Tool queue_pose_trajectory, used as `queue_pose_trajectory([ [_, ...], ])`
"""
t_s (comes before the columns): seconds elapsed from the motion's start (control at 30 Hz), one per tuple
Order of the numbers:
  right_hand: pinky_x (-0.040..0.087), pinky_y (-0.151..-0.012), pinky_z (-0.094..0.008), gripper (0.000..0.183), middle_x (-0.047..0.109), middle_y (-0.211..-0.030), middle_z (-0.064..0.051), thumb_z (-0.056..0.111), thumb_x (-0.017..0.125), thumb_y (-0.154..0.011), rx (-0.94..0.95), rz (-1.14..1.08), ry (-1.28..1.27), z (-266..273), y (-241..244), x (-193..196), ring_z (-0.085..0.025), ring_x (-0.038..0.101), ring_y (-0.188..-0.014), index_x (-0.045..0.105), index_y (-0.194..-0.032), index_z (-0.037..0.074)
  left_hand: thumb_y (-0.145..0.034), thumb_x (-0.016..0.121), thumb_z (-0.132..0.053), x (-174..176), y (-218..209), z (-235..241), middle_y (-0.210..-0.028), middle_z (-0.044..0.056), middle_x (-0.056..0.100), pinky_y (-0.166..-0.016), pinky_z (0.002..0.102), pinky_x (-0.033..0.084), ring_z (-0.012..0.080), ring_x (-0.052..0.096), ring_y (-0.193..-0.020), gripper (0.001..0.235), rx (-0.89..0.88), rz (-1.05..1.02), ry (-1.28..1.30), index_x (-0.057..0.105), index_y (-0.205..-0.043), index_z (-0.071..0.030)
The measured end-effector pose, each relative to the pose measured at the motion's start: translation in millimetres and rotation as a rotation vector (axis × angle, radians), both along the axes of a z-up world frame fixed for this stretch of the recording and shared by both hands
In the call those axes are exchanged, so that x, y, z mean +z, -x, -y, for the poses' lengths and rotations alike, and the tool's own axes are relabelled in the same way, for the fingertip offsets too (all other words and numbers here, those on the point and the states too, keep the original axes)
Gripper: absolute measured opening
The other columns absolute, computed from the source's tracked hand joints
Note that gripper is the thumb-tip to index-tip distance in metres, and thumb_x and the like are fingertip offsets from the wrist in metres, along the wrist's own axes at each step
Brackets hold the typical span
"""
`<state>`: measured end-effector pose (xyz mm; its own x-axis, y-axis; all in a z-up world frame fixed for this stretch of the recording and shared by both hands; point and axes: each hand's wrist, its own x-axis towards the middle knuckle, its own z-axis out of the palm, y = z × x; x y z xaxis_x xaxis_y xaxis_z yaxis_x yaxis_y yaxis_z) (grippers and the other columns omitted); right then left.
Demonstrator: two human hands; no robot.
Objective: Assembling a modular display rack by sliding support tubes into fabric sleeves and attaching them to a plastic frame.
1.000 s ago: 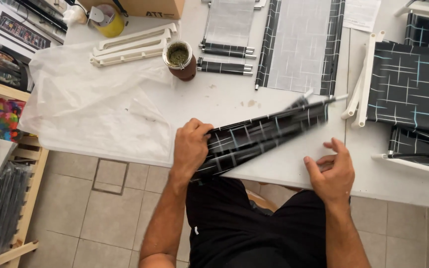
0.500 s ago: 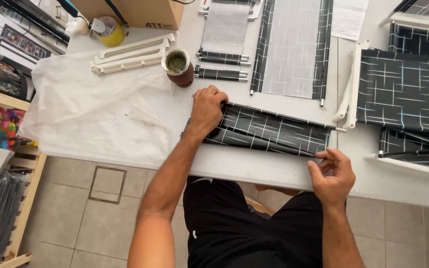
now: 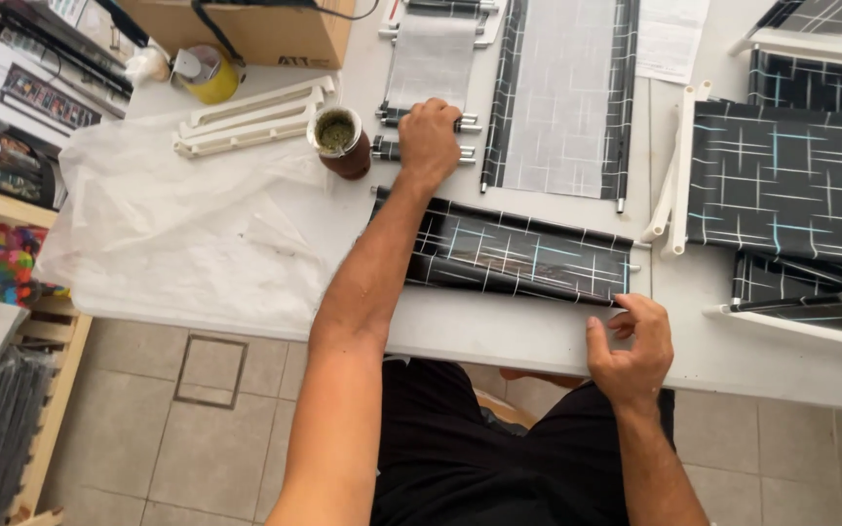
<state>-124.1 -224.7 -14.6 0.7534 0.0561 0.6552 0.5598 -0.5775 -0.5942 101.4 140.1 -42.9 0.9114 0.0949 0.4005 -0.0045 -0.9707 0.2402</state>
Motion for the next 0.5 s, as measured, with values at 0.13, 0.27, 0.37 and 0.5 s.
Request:
queue_pose_trajectory([
  [0.13, 0.053, -0.056, -0.033, 0.039, 0.068, -0.108, -0.018, -0.003, 0.083, -0.081, -0.024, -0.003, -0.029, -2, 1, 3, -0.026, 0.065, -0.066, 0.07, -0.118, -0.005, -0.079, 0.066, -0.008, -17, -18, -6, -0.094, 0.0, 0.065, -0.083, 0.043, 0.051, 0.0257, 0.067, -0.094, 0.022, 0.046, 0.063, -0.13, 0.076, -0.091, -0.024],
  [0.27, 0.053, -0.057, -0.033, 0.037, 0.068, -0.109, -0.017, -0.003, 0.082, -0.082, -0.031, -0.01, -0.021, -2, 1, 2, -0.025, 0.065, -0.067, 0.07, -0.117, -0.004, -0.086, 0.059, -0.003, -16, -19, -5, -0.087, 0.002, 0.063, -0.083, 0.041, 0.05, 0.0242, 0.067, -0.09, 0.024, 0.016, 0.116, -0.15, 0.074, -0.089, -0.021],
  [0.37, 0.054, -0.058, -0.032, 0.038, 0.068, -0.108, -0.017, -0.002, 0.081, -0.082, -0.025, -0.029, -0.015, -1, 3, 1, -0.026, 0.066, -0.068, 0.069, -0.117, -0.005, -0.089, 0.057, -0.006, -21, -16, -5, -0.083, 0.004, 0.063, -0.082, 0.042, 0.05, 0.0253, 0.068, -0.085, 0.019, -0.005, 0.181, -0.185, 0.071, -0.084, -0.017],
  [0.5, 0.055, -0.06, -0.033, 0.044, 0.065, -0.115, -0.018, -0.001, 0.082, -0.079, -0.057, -0.001, 0.013, -1, -1, 2, -0.026, 0.066, -0.074, 0.067, -0.12, -0.004, -0.091, 0.072, -0.015, 14, 8, 10, -0.116, 0.01, 0.066, -0.102, 0.054, 0.041, 0.0297, 0.067, -0.11, 0.02, -0.02, -0.016, -0.069, 0.072, -0.111, -0.017],
])
